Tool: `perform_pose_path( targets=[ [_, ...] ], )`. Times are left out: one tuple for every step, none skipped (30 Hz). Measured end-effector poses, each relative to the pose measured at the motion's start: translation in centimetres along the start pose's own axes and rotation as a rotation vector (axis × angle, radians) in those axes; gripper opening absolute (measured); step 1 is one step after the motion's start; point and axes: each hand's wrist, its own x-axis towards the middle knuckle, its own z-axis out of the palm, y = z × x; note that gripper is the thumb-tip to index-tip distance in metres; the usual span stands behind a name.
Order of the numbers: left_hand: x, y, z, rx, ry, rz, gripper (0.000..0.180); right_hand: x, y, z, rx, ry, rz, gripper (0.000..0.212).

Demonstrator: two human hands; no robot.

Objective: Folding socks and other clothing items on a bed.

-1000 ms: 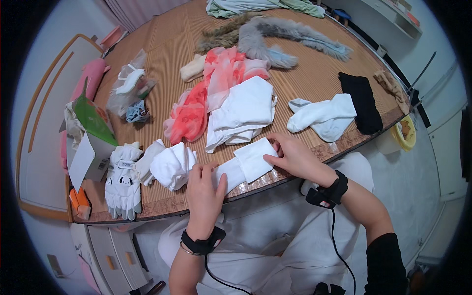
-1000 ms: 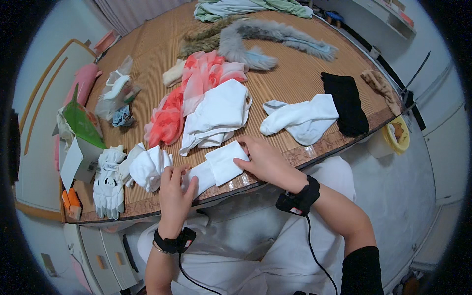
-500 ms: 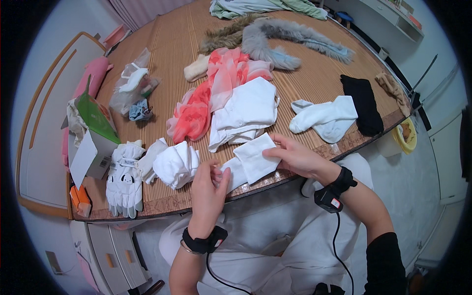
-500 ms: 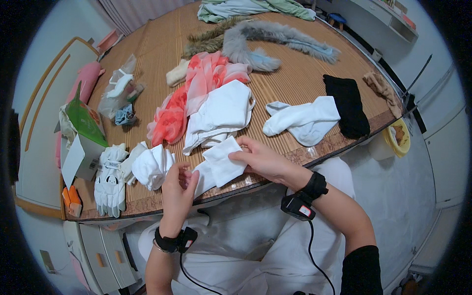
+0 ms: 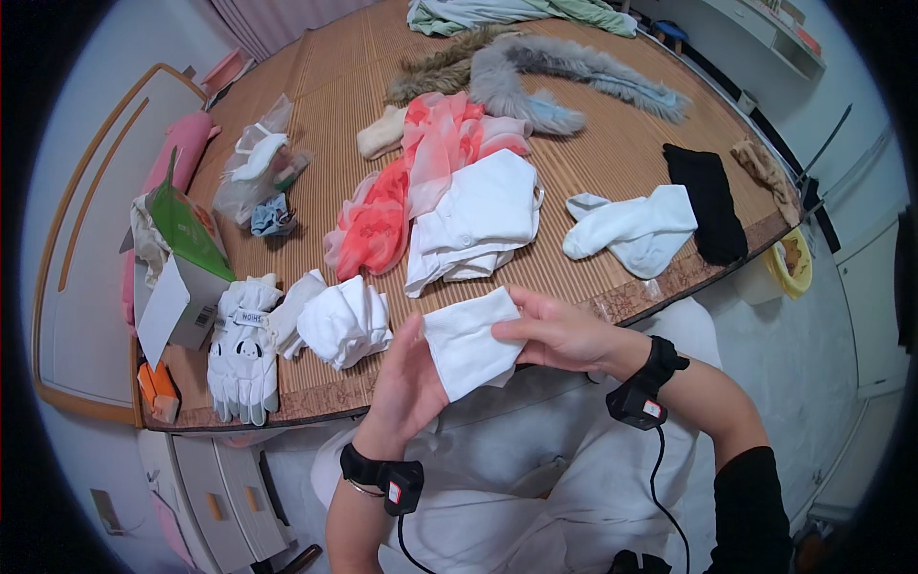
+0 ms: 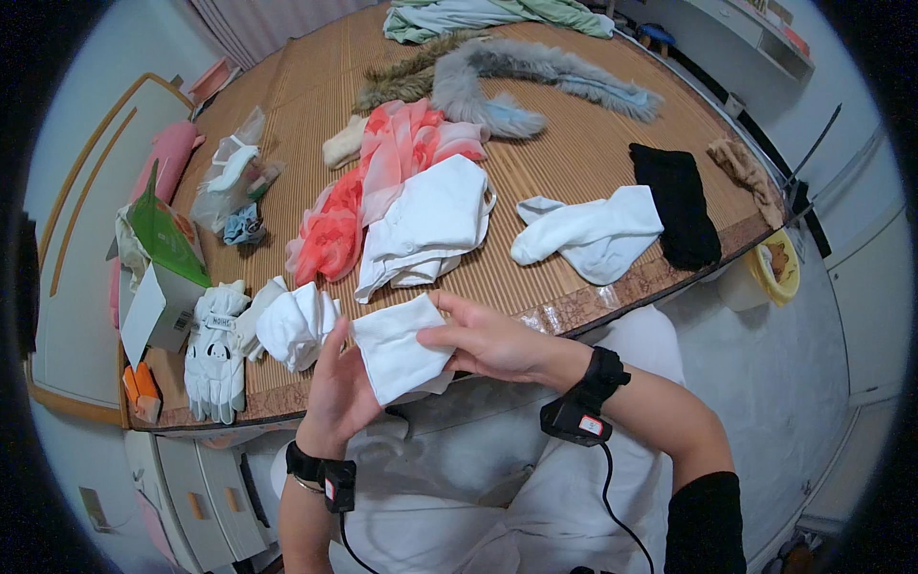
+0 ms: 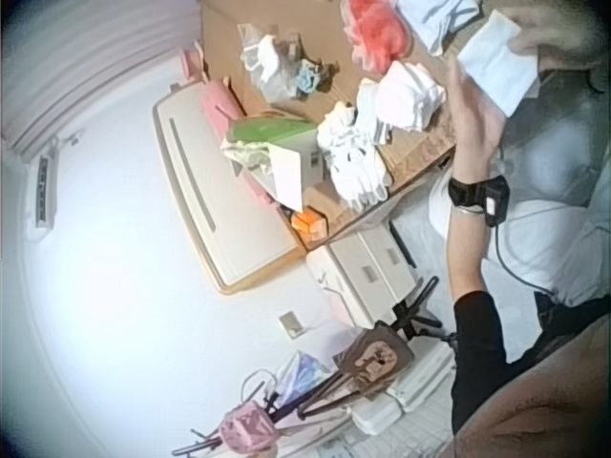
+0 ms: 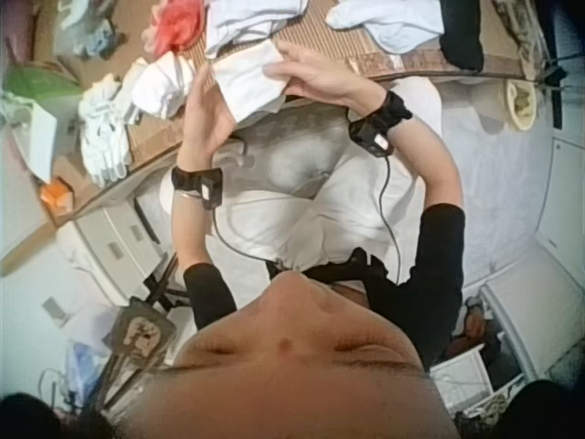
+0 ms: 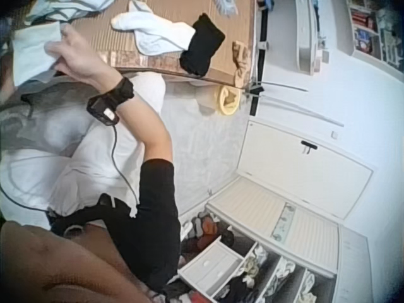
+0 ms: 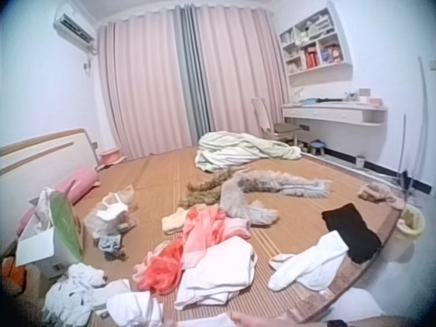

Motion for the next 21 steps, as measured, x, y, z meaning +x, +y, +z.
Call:
perform_pose_path(
  targets=[
    [0.2, -0.1, -0.3, 0.007, -0.029, -0.035, 0.069, 0.1, 0.2, 0.0, -0.013, -0.003, 0.012, 0.044],
    [0.3, -0.2, -0.6, 0.014, -0.058, -0.071, 0.073, 0.0, 0.4, 0.0, -0.011, 0.002, 0.006, 0.045],
    [0.2, -0.2, -0.7, 0.013, -0.056, -0.069, 0.073, 0.1, 0.5, 0.0, -0.011, 0.0, 0.007, 0.045],
    [0.1, -0.2, -0.9, -0.01, -0.065, -0.095, 0.071, 0.2, 0.6, -0.1, -0.024, -0.015, -0.012, 0.046],
    [0.0, -0.2, -0.9, -0.033, -0.074, -0.12, 0.07, 0.2, 0.6, -0.1, -0.037, -0.03, -0.031, 0.046],
    [0.1, -0.4, -0.8, -0.034, -0.075, -0.121, 0.07, 0.2, 0.6, -0.2, -0.038, -0.028, -0.03, 0.046],
    [0.2, -0.6, -0.6, -0.031, -0.066, -0.058, 0.068, 0.1, 0.5, -0.2, -0.094, -0.046, -0.03, 0.046],
    [0.3, -0.7, -0.4, -0.028, -0.057, 0.006, 0.067, 0.1, 0.4, -0.1, -0.151, -0.064, -0.03, 0.045],
    [0.2, -0.6, -0.4, -0.029, -0.057, 0.005, 0.067, 0.0, 0.3, 0.0, -0.151, -0.062, -0.03, 0.045],
    [0.0, -0.4, -0.3, -0.032, -0.083, 0.057, 0.063, -0.1, 0.1, 0.4, -0.232, -0.073, -0.051, 0.045],
    [-0.2, -0.3, -0.3, -0.034, -0.108, 0.109, 0.062, -0.1, 0.1, 0.7, -0.313, -0.084, -0.073, 0.045],
    [-0.1, -0.3, -0.3, -0.034, -0.107, 0.109, 0.062, 0.0, 0.2, 0.9, -0.313, -0.084, -0.073, 0.045],
    [-0.1, -0.4, -0.3, 0.04, -0.044, 0.138, 0.062, 0.0, 0.4, 1.0, -0.33, -0.083, -0.139, 0.046],
    [0.0, -0.4, -0.2, 0.113, 0.02, 0.168, 0.064, 0.0, 0.5, 1.1, -0.347, -0.082, -0.206, 0.047],
    [0.1, -0.5, -0.2, 0.112, 0.017, 0.165, 0.064, 0.0, 0.6, 0.8, -0.348, -0.078, -0.207, 0.047],
    [0.3, -0.6, 0.0, 0.126, 0.058, 0.188, 0.062, 0.1, 0.9, 0.2, -0.422, -0.036, -0.257, 0.049],
    [0.5, -0.7, 0.1, 0.14, 0.098, 0.212, 0.062, 0.0, 0.9, -0.1, -0.496, 0.007, -0.307, 0.051],
    [0.4, -0.7, 0.1, 0.141, 0.102, 0.213, 0.062, -0.1, 0.6, 0.0, -0.493, 0.004, -0.306, 0.051],
    [0.4, -0.6, 0.1, 0.149, 0.11, 0.241, 0.059, -0.4, -0.1, 0.4, -0.503, 0.033, -0.194, 0.054],
    [0.4, -0.6, 0.0, 0.157, 0.119, 0.269, 0.057, -0.5, -0.4, 0.6, -0.512, 0.063, -0.081, 0.056],
    [0.4, -0.6, 0.0, 0.157, 0.118, 0.268, 0.057, -0.5, -0.5, 0.5, -0.511, 0.064, -0.082, 0.056]
  ],
)
